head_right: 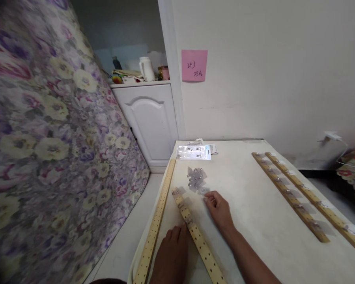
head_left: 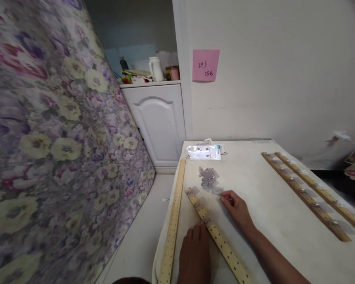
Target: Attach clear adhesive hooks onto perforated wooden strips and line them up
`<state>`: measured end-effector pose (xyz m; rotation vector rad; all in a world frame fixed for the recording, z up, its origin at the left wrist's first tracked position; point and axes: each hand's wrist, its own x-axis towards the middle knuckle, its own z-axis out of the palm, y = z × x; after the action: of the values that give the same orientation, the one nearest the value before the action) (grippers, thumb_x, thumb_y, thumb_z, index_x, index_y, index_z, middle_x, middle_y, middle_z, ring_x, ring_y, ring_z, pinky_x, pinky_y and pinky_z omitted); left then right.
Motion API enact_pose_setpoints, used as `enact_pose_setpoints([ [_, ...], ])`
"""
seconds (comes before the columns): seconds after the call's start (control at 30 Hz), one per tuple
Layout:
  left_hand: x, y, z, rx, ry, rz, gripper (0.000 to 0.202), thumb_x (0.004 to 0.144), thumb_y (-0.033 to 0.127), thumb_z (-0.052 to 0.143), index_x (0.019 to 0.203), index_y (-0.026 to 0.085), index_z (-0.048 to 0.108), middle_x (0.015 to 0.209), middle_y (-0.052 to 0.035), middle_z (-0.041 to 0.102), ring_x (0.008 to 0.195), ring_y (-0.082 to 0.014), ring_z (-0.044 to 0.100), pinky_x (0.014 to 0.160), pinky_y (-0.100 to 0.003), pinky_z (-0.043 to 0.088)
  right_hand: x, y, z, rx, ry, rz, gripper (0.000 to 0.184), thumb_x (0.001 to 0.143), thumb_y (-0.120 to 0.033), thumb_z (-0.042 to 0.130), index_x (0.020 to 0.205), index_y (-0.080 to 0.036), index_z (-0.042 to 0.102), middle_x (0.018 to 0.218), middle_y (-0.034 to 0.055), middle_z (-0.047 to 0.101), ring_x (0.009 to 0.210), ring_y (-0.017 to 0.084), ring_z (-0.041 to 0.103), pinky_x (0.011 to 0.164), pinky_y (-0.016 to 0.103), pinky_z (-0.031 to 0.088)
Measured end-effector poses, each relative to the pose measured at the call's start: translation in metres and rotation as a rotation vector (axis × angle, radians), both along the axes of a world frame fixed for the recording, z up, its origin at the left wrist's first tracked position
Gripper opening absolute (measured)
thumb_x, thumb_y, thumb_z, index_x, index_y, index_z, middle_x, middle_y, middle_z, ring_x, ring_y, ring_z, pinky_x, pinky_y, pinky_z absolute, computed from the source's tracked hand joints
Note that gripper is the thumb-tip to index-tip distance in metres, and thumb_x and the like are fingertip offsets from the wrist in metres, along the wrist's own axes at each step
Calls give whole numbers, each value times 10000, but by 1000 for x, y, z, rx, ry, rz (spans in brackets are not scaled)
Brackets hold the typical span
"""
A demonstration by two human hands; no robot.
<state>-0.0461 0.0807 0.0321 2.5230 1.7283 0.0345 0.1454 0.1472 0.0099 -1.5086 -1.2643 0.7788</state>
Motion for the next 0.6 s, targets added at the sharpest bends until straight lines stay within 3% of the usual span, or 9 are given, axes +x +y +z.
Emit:
enact_pose_setpoints([
  [0.13, 1, -1, 7, -67, -3, 7, 561, 786, -24, 332, 1314, 132, 443, 1199, -125, 579, 1067, -240, 521, 881, -360, 440, 16, 17, -5, 7, -96, -165, 293, 769, -444, 545, 920, -199, 597, 707, 7, 594, 632, 175, 542, 618, 286, 433],
  [0.23, 1, -1, 11, -80, -19, 6, 570, 781, -25, 334, 1312, 146, 445, 1185, -112, 583, 1056, -230, 525, 892, -355, 439, 19, 28, -8, -21, -125, -152, 284, 720, -435, 583, 886, -209, 623, 713, 8, 622, 639, 184, 557, 612, 283, 419],
  [0.43, 0, -2, 27, -138, -62, 9, 515, 763, 1, 359, 1214, 181, 531, 1131, -91, 593, 1005, -234, 538, 863, -367, 448, 22, 32, -8, -52, -65, -80, 173, 679, -372, 614, 631, -207, 594, 552, -32, 565, 548, 151, 506, 528, 243, 350],
  [0.6, -5, -2, 40, -144, -171, 53, 308, 837, 132, 377, 1038, 214, 595, 1032, -61, 610, 955, -215, 561, 796, -341, 446, 26, 18, -5, -59, 80, -23, 206, 732, -386, 585, 658, -202, 529, 475, -56, 511, 449, 118, 458, 463, 228, 343],
])
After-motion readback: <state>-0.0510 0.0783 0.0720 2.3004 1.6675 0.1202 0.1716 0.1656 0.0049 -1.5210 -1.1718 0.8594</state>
